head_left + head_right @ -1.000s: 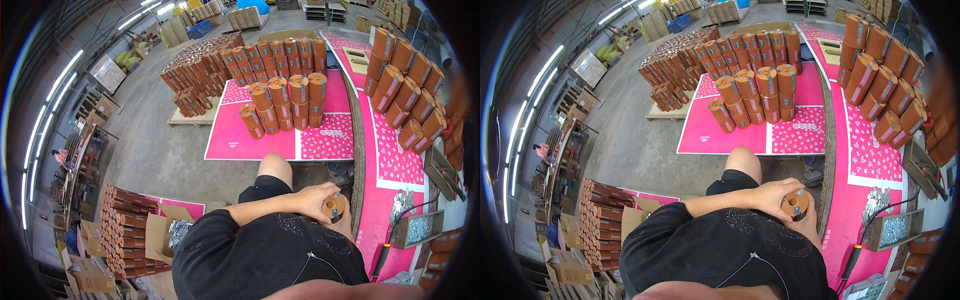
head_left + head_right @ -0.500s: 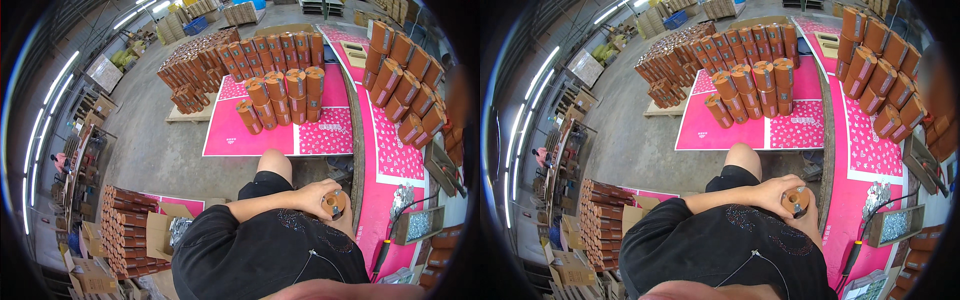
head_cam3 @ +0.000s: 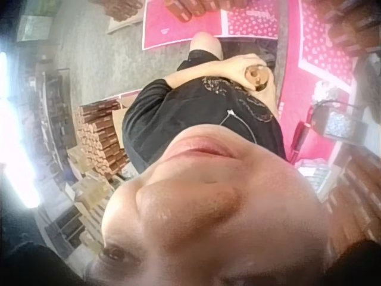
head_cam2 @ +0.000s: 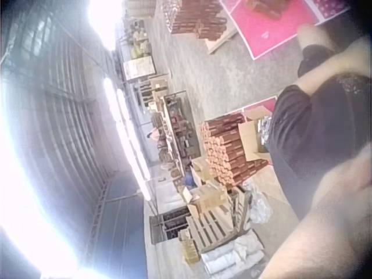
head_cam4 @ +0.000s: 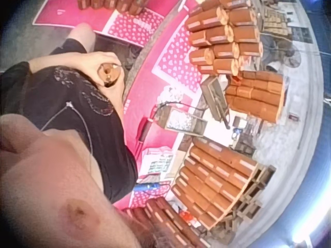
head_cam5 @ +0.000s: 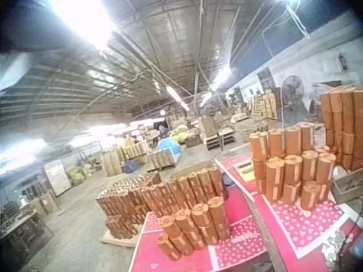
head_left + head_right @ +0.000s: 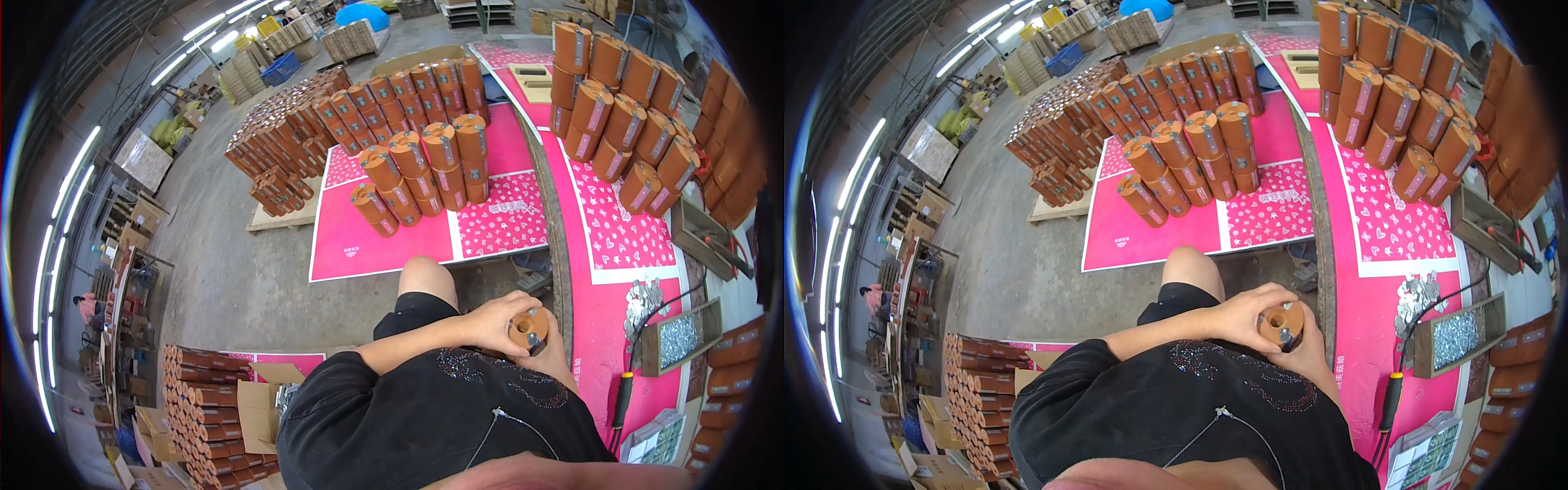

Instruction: Assembling small wooden cylinders with screws and applying adhesive labels in a manufacturing setting.

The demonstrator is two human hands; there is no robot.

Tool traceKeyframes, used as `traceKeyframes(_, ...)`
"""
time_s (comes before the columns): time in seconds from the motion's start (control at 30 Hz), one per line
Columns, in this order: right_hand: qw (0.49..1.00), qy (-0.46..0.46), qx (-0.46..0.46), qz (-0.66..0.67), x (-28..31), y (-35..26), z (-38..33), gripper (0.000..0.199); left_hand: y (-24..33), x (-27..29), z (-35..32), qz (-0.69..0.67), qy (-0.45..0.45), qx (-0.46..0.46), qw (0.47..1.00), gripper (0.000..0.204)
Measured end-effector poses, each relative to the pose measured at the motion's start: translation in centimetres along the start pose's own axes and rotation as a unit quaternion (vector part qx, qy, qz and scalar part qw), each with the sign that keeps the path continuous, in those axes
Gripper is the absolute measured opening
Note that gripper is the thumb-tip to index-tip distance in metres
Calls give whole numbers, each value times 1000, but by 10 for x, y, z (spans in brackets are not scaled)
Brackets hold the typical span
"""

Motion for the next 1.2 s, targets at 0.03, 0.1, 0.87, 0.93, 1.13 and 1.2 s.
traceKeyframes(0.03,1000,2,6,-11,0,2,0,86,1,2,1,2,8,-17,1000,76)
traceKeyframes(0.1,1000,-3,13,4,4,-2,11,85,-2,10,7,20,19,-63,998,76)
traceKeyframes(0.87,996,31,42,-73,16,-8,4,89,-3,2,10,-1,41,22,999,72)
traceKeyframes(0.93,996,32,40,-75,16,-8,6,89,-1,3,12,-13,39,14,999,71)
traceKeyframes(1.13,992,50,54,-106,19,-8,7,89,-4,2,14,-23,27,25,999,78)
traceKeyframes(1.2,992,48,54,-102,18,-7,6,88,-4,1,13,-29,33,22,999,75)
Point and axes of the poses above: each hand's wrist, its own z-axis towards the middle knuckle, its own x-axis out of the back of the hand, y = z × x, the point moved 7 cm from there along z, towards the middle knuckle, and after that the axes turned 15 degrees about -z, right-handed, at the moved point
